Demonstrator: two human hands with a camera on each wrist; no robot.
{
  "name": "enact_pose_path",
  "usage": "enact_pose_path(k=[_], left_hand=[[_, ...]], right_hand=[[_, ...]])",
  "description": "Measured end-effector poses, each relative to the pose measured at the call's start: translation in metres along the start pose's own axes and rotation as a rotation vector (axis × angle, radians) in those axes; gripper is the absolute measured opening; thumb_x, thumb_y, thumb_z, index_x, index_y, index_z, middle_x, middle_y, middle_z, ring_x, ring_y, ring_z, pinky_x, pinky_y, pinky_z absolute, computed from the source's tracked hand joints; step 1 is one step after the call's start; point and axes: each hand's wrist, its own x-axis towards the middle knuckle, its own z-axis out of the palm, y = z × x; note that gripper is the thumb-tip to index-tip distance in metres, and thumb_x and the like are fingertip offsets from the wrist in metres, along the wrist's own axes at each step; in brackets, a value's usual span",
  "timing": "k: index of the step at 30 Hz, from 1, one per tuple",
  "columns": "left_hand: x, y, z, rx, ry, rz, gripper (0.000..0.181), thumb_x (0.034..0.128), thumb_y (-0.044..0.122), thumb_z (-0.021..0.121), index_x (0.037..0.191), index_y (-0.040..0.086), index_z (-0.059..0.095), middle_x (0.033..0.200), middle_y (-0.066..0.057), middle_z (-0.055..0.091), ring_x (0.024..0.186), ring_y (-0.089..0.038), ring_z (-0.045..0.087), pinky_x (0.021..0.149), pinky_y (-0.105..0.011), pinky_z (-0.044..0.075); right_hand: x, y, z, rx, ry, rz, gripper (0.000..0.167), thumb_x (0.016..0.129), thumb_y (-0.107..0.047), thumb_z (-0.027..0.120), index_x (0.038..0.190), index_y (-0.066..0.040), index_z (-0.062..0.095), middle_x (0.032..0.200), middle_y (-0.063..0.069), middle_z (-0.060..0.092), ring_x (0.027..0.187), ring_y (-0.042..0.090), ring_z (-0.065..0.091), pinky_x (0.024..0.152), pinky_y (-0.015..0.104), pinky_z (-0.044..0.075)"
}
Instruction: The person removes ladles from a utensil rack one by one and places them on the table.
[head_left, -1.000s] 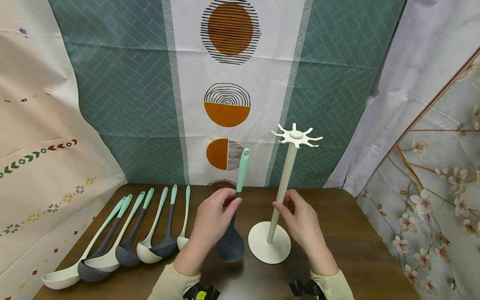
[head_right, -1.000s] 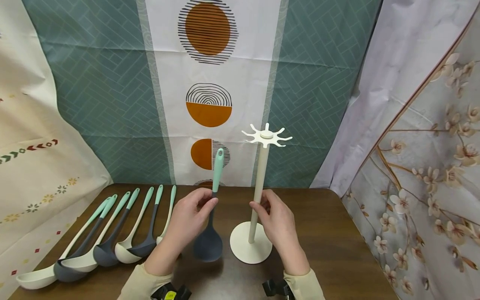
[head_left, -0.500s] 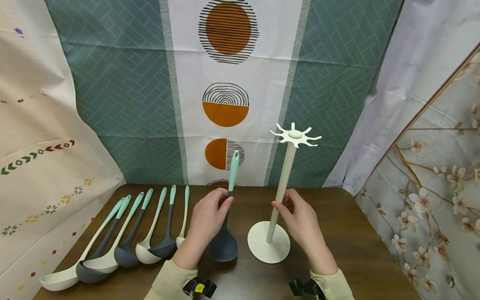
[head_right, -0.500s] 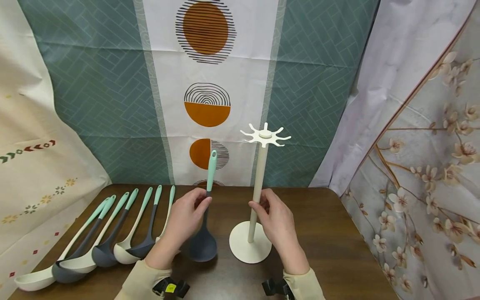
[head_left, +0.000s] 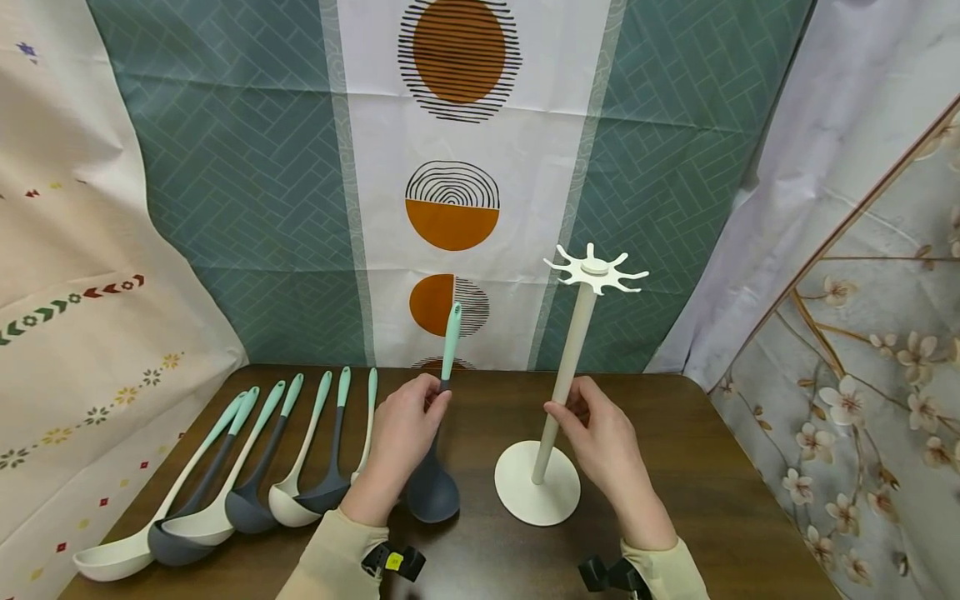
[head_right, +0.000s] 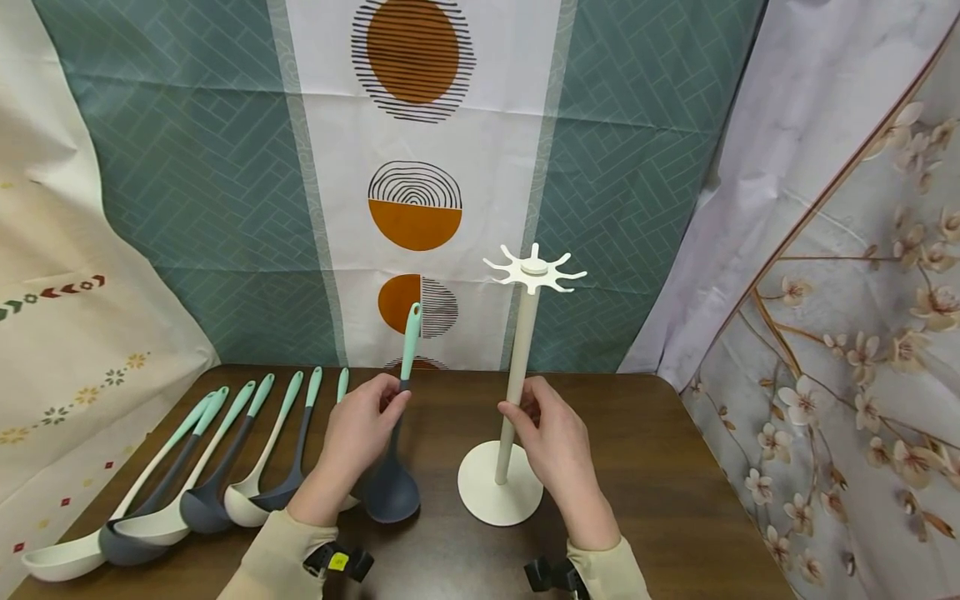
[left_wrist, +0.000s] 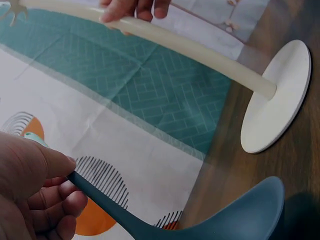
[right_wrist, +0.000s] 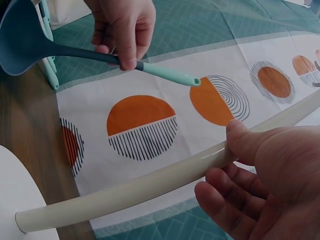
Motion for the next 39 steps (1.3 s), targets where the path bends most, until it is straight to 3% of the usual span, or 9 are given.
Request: enact_pose_path(k=[16,28,39], left_hand=[[0.004,-0.019,0.007,0.112,0.014,-0.033,0.015,0.1023,0.017,0.082,0.105,0.006,0.074,0.084,-0.003,0.069,0.062,-0.017,0.057,0.055,-0.037,0.047],[0.005,-0.028,0.011,0.172,-0.049,-0.058,0.022,0.1007,0.013,0.083,0.117,0.003,0.072,0.081,-0.003,0.068,0.059,-0.018,0.056,0.052,-0.037,0.045],[0.004,-0.035,0.015,0.191,-0.128,-0.076,0.032,0.0986,0.009,0.083,0.127,0.001,0.071,0.090,-0.007,0.073,0.070,-0.024,0.068,0.058,-0.043,0.053]], right_hand=[[0.000,0.001,-0.001,-0.003,-0.003,-0.010,0.022,0.103,-0.023,0.082,0.114,-0.014,0.067,0.093,0.002,0.066,0.085,0.020,0.064,0.075,0.039,0.055],[0.000,0.002,0.000,0.002,0.002,-0.017,0.022,0.101,-0.022,0.084,0.113,-0.015,0.066,0.095,0.002,0.069,0.085,0.020,0.066,0.076,0.040,0.056],[0.000,0.002,-0.001,0.003,-0.002,-0.011,0.022,0.102,-0.022,0.083,0.114,-0.014,0.066,0.095,0.002,0.069,0.086,0.021,0.066,0.075,0.040,0.056]])
